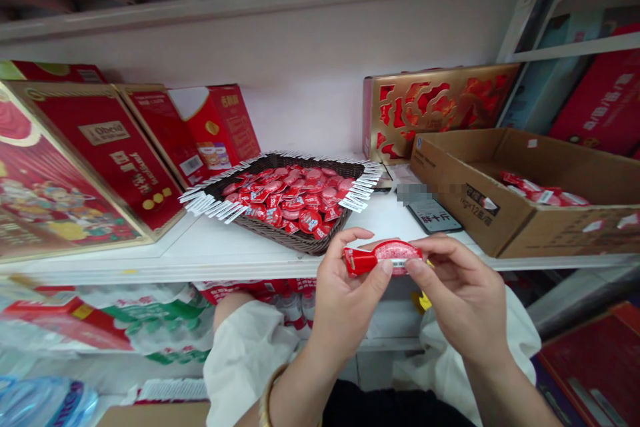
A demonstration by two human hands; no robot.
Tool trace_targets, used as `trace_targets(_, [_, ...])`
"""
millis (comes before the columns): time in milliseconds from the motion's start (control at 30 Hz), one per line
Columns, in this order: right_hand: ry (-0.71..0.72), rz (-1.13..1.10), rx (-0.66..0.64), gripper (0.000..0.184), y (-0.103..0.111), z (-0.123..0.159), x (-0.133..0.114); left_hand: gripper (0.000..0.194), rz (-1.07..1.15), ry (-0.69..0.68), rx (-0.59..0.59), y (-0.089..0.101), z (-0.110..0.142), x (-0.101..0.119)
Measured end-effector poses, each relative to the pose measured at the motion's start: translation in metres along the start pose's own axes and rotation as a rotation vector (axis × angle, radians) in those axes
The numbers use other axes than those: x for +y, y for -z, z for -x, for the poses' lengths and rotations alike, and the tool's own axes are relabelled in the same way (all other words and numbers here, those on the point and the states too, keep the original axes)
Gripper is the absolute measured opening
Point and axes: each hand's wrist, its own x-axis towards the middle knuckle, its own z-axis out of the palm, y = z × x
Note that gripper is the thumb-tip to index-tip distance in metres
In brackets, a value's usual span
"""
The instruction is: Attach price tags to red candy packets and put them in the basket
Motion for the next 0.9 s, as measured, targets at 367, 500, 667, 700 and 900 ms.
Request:
trace_targets(367, [-0.044, -0.073, 0.031, 0.008, 0.006, 0.001, 0.006, 0.021, 0.019, 0.024, -0.051, -0.004, -0.006, -0.009])
trace_targets(500, [-0.057, -0.051, 0.039, 0.007, 0.009, 0.000, 0.009, 0.022, -0.006, 0.019, -0.038, -0.007, -0.008, -0.014])
trace_targets(667, [-0.067, -0.023, 0.070, 0.008, 0.018, 0.003, 0.013, 0.021, -0.047, 0.047, -0.067, -0.012, -0.011, -0.021])
trace_targets(700, [-0.059, -0.016, 0.089, 0.008, 0.020, 0.002, 0.013, 0.021, -0.064, 0.048, -0.085, -0.014, -0.012, -0.021])
trace_targets(900, [0.081, 0.135, 0.402, 0.016, 0.059, -0.044, 0.010, 0.028, -0.147, 0.054, -0.311, -0.074, -0.050, -0.010])
